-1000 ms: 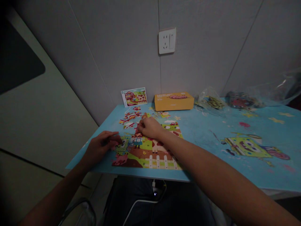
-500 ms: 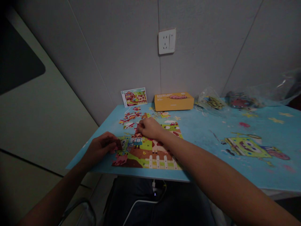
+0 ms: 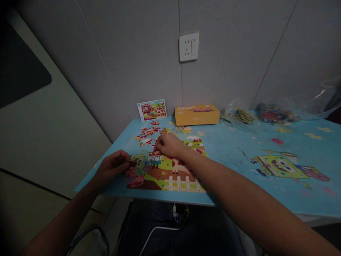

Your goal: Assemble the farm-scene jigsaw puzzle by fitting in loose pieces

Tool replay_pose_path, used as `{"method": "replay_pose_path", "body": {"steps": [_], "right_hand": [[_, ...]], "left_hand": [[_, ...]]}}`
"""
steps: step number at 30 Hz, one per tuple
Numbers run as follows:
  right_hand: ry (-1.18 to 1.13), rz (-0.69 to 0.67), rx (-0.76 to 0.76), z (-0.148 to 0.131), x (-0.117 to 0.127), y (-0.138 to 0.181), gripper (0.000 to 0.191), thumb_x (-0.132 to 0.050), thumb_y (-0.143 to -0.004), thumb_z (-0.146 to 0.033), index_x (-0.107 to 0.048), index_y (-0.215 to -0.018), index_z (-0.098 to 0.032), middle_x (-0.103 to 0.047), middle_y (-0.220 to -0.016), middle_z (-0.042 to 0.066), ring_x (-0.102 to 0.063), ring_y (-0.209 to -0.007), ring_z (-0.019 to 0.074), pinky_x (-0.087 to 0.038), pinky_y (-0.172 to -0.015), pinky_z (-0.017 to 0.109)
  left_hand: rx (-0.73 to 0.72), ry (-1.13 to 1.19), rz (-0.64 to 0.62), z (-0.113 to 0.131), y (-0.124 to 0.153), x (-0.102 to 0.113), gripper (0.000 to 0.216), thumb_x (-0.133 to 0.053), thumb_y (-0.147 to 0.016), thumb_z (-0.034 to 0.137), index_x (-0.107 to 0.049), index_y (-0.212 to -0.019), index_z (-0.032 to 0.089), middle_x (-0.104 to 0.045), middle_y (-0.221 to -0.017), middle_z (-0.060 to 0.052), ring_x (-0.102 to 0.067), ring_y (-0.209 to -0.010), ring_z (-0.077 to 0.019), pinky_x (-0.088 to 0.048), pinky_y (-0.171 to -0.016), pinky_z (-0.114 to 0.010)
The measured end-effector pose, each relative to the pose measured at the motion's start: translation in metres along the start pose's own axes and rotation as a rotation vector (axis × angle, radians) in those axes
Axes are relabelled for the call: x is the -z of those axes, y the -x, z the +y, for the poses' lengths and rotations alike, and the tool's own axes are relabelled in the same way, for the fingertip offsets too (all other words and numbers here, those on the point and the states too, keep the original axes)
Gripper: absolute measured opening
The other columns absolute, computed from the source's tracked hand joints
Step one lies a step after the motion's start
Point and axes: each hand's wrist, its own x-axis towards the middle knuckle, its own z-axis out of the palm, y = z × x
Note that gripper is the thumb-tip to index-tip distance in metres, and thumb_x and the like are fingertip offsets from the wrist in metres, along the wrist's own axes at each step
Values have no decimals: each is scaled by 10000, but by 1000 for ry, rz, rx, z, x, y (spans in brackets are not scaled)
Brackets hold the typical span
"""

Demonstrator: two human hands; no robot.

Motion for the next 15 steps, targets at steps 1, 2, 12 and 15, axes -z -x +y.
{"method": "replay_pose_path", "body": {"steps": [1,2,12,15], "right_hand": [[3,1,1,0,0,0,202,-531,-801,-254,-646,-666,-158,-625,-611,40,-471,-531,113,-249,-550,272],[4,4,4,0,0,0,200,-533,-801,-251,-643,-663,-158,-622,-608,39,-470,-531,112,-249,-549,272],[-2,1,0,-5,3,2,208,-546,-809,-239,-628,-643,-145,-590,-566,21,-433,-496,93,-236,-532,263],[3,3,2,-5,3,2,206,-547,-806,-230,-633,-640,-143,-591,-568,20,-434,-498,91,-237,-530,259]], "left_hand": [[-2,-6,22,0,0,0,252,-686,-749,348,-522,-776,159,-609,-675,5,-536,-566,-101,-410,-522,-202],[-6,-5,40,0,0,0,259,-691,-744,346,-512,-764,161,-587,-659,19,-525,-563,-96,-394,-518,-195],[39,70,101,-9,-1,9,212,-657,-720,286,-664,-882,150,-684,-838,-51,-624,-751,-177,-459,-637,-262],[46,54,110,-7,-1,7,182,-664,-708,285,-681,-831,151,-693,-838,-53,-628,-773,-187,-467,-664,-272]]}}
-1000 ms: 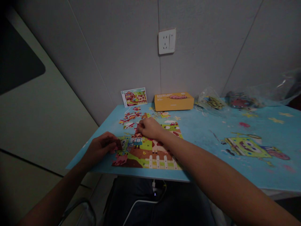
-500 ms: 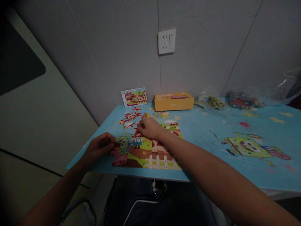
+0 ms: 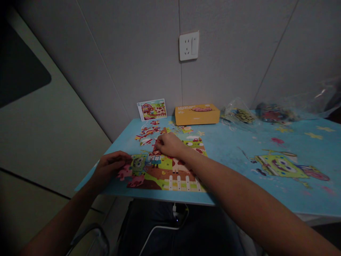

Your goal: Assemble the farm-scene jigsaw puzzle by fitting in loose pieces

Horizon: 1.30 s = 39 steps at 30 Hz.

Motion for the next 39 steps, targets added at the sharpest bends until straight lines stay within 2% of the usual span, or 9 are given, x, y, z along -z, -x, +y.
{"method": "replay_pose_path", "body": {"steps": [6,17,21,24,28,33,36,39], "right_hand": [[-15,-19,-11,3,-2,-1,198,-558,-810,-246,-646,-668,-139,-599,-578,19,-429,-496,88,-234,-530,258],[-18,-39,-21,3,-2,-2,202,-555,-815,-257,-650,-680,-140,-605,-588,19,-434,-503,90,-242,-534,261],[-28,-42,-23,2,-2,-2,194,-559,-811,-244,-647,-672,-142,-606,-587,17,-434,-500,87,-246,-537,260],[-21,-34,-12,3,-2,-2,197,-548,-814,-237,-645,-671,-142,-613,-600,23,-442,-507,90,-250,-541,262],[2,-20,-1,4,-2,-1,211,-534,-815,-241,-644,-663,-146,-613,-601,26,-451,-517,97,-257,-548,264],[-3,-19,15,5,-2,-2,196,-545,-803,-233,-646,-659,-146,-604,-585,22,-453,-514,97,-256,-544,261],[-12,-27,-2,5,-3,-2,209,-549,-808,-253,-650,-660,-145,-605,-585,25,-448,-508,98,-245,-533,263],[-15,-32,-14,5,-4,-2,210,-549,-813,-260,-653,-672,-144,-605,-587,24,-446,-506,96,-246,-537,262]], "left_hand": [[-2,-61,15,6,0,-5,292,-676,-733,350,-632,-939,148,-654,-801,-32,-596,-688,-149,-417,-566,-228],[-30,-64,-6,2,0,-4,223,-657,-764,355,-611,-842,151,-620,-767,-25,-571,-692,-143,-405,-582,-225],[-32,-54,-8,0,-1,-4,289,-632,-786,324,-614,-1039,185,-546,-827,-7,-557,-708,-132,-403,-586,-223],[-79,-177,1,0,-2,-4,339,-561,-830,310,-623,-1144,200,-498,-867,-16,-537,-736,-134,-419,-645,-253],[-183,-413,-12,4,-2,2,327,-501,-847,298,-659,-1107,181,-509,-815,-23,-529,-766,-155,-420,-751,-306],[21,-450,-151,13,7,17,313,-583,-794,384,-598,-1020,168,-606,-802,-18,-595,-732,-172,-471,-703,-306],[147,-607,-238,20,14,27,293,-565,-808,448,-588,-917,178,-641,-785,-16,-610,-715,-178,-477,-664,-294],[137,-816,-246,27,20,34,312,-547,-813,465,-606,-928,181,-652,-830,-35,-609,-757,-200,-483,-691,-317]]}}
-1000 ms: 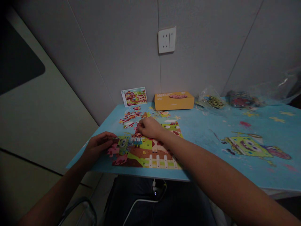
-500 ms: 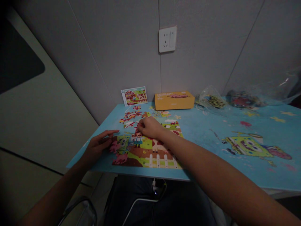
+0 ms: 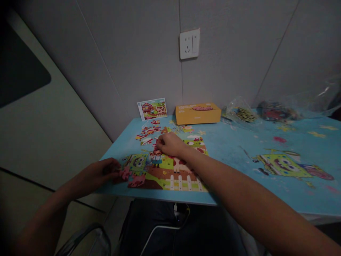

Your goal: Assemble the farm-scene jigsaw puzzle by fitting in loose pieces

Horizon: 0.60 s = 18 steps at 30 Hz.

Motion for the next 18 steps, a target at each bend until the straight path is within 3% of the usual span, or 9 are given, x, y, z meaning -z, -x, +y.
{"method": "replay_pose_path", "body": {"steps": [3,6,9,14,18], "right_hand": [[3,8,11,0,0,0,204,-547,-813,-250,-652,-674,-144,-619,-606,28,-460,-518,98,-254,-546,261],[1,9,17,1,0,0,203,-549,-807,-253,-644,-661,-148,-619,-599,28,-460,-513,99,-257,-544,263],[-4,14,16,3,-1,0,201,-546,-804,-260,-646,-667,-151,-620,-599,29,-460,-511,102,-260,-543,268],[-14,13,17,1,0,0,195,-541,-802,-244,-640,-660,-153,-613,-590,26,-456,-508,102,-264,-542,268],[-10,7,12,-1,2,1,200,-539,-808,-241,-643,-661,-154,-609,-591,23,-459,-514,102,-264,-545,264]], "left_hand": [[-128,-143,91,2,5,2,397,-613,-774,435,-600,-1094,201,-613,-1099,-72,-572,-1008,-240,-453,-896,-367],[-259,-143,10,3,7,-3,403,-601,-801,367,-581,-1180,233,-524,-1273,-69,-486,-1174,-238,-380,-1024,-374],[-293,-121,-52,3,7,-8,400,-572,-827,322,-566,-1219,244,-501,-1299,-64,-466,-1197,-229,-373,-1040,-368],[-345,-97,-32,3,5,-7,455,-637,-784,350,-549,-1219,252,-538,-1226,-60,-502,-1134,-230,-408,-996,-360],[-414,-43,-61,8,3,-7,261,-600,-821,319,-622,-1069,240,-541,-1169,-57,-514,-1097,-207,-416,-976,-329]]}}
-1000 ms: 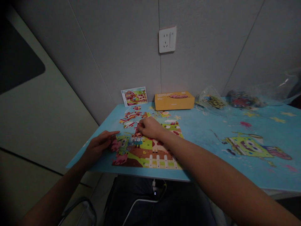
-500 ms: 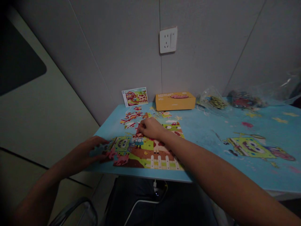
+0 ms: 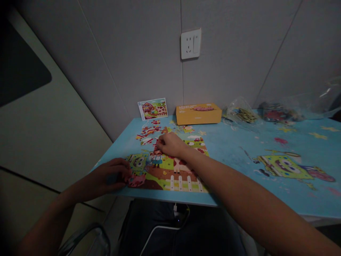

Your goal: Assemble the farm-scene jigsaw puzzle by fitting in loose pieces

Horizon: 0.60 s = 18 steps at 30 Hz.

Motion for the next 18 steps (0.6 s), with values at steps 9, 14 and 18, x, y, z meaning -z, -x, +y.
{"method": "replay_pose_path", "body": {"steps": [9,14,18], "right_hand": [[-3,-3,-14,-1,0,0,173,-562,-791,-222,-649,-663,-145,-597,-572,15,-437,-492,91,-251,-535,259],[-8,-9,-9,-2,1,0,183,-553,-799,-220,-654,-668,-142,-588,-565,15,-426,-489,91,-252,-544,266],[5,-14,-3,0,0,0,188,-554,-801,-232,-657,-669,-147,-593,-575,19,-437,-502,97,-260,-551,266]], "left_hand": [[-41,-9,-76,1,2,3,151,-565,-846,279,-684,-934,245,-518,-1167,-49,-512,-1080,-197,-421,-956,-306],[-56,-25,-49,0,2,0,158,-564,-842,268,-691,-934,251,-517,-1177,-54,-504,-1091,-203,-418,-958,-318],[-42,-21,-45,6,1,-4,165,-562,-828,237,-693,-928,239,-528,-1166,-64,-509,-1071,-210,-426,-943,-325]]}}
